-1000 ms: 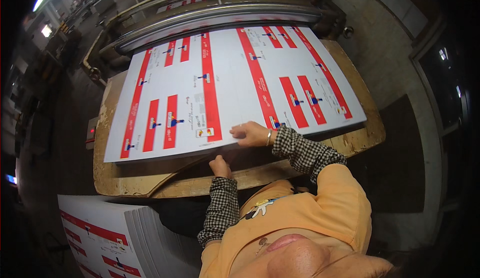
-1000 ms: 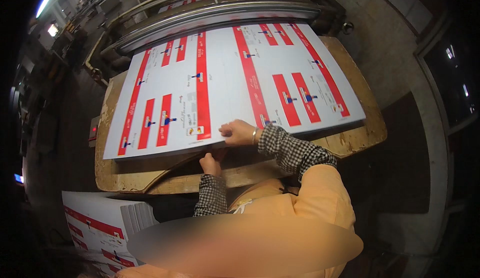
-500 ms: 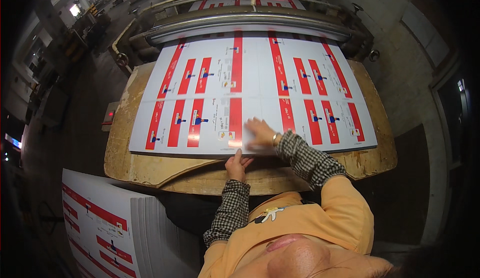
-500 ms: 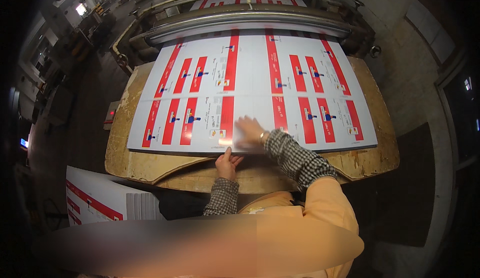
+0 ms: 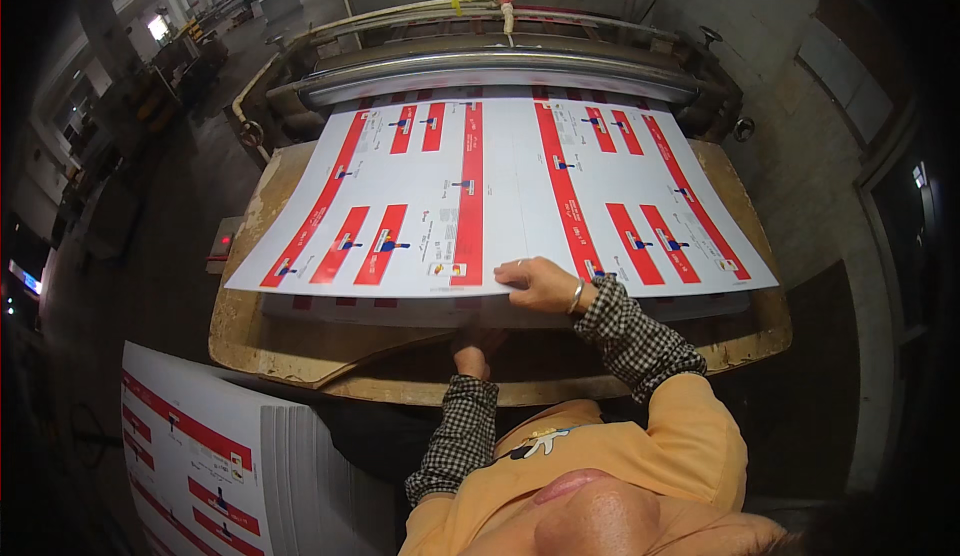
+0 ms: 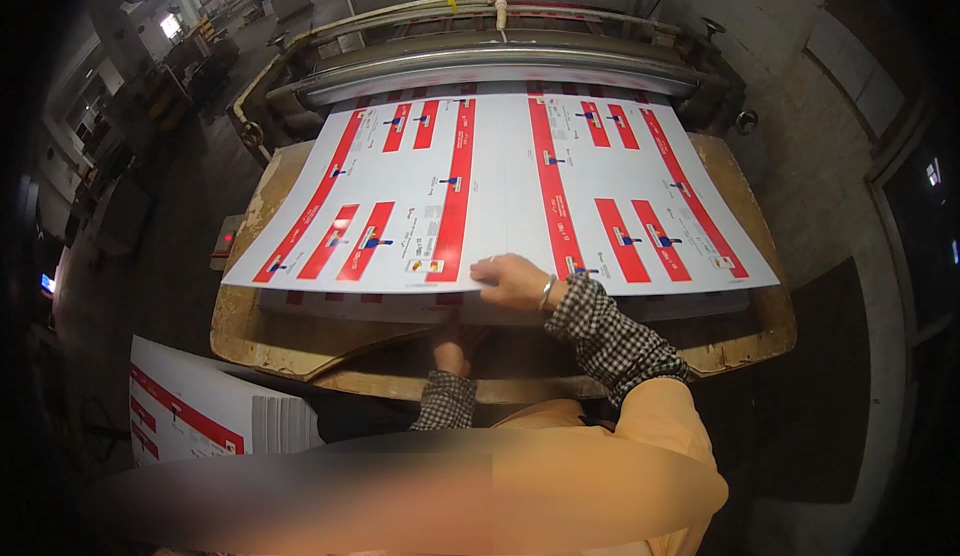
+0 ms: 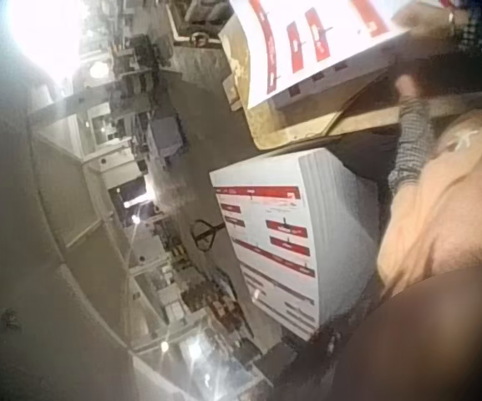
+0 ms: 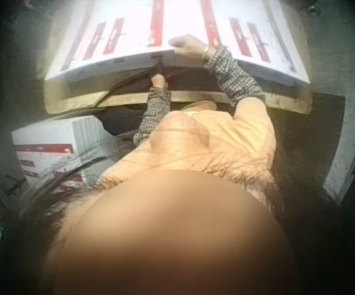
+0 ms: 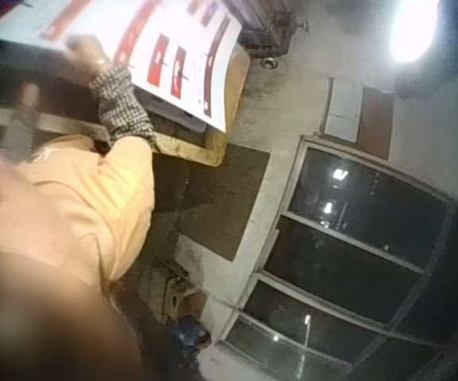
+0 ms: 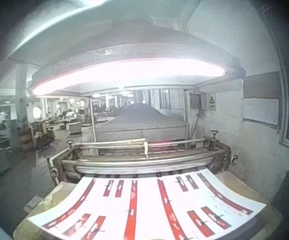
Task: Operating a large rolling or laminating machine in a paper/cardboard mill environment.
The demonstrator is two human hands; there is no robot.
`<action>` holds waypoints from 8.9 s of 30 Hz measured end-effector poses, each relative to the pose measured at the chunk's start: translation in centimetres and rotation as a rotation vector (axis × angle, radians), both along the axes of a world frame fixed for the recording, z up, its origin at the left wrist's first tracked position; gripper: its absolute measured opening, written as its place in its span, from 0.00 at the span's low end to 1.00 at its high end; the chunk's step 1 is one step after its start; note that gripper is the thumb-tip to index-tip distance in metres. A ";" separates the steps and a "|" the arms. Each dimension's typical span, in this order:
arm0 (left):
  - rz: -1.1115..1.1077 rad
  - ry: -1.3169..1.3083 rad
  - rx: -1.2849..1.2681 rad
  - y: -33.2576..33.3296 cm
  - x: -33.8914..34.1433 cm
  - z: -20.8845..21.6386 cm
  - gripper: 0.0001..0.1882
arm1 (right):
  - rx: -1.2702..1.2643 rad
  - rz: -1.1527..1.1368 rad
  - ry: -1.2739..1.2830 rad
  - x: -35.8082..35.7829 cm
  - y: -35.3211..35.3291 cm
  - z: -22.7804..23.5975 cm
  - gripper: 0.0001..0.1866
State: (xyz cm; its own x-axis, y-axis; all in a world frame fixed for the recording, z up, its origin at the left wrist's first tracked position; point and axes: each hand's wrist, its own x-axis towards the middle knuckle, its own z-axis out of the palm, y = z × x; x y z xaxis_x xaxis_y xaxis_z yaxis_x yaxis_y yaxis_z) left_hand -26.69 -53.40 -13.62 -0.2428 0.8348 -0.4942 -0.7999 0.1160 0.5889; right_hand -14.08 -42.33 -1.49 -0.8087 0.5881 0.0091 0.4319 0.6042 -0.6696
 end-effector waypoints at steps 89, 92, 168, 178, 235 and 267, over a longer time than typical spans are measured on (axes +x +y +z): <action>-0.155 0.059 0.082 -1.1 -1.5 -0.7 0.11 | 0.284 0.037 -0.292 1.4 -1.1 -5.5 0.14; -0.092 0.004 0.166 -0.8 -0.4 0.0 0.12 | 0.057 0.052 -0.225 1.4 -0.2 -3.9 0.07; 0.111 0.066 -0.016 -0.3 0.3 -1.2 0.13 | -0.192 -0.084 0.121 1.1 -0.8 -4.1 0.16; 0.035 0.105 -0.025 -0.3 -0.1 -0.4 0.12 | -0.068 -0.172 0.006 -0.2 1.0 -6.4 0.17; 0.007 0.059 0.001 -0.6 -0.4 0.6 0.16 | -0.022 -0.076 0.096 0.3 0.8 -0.8 0.12; -0.073 -0.049 0.148 -0.7 -0.9 0.0 0.11 | -0.121 0.007 -0.301 -1.3 1.0 -1.8 0.23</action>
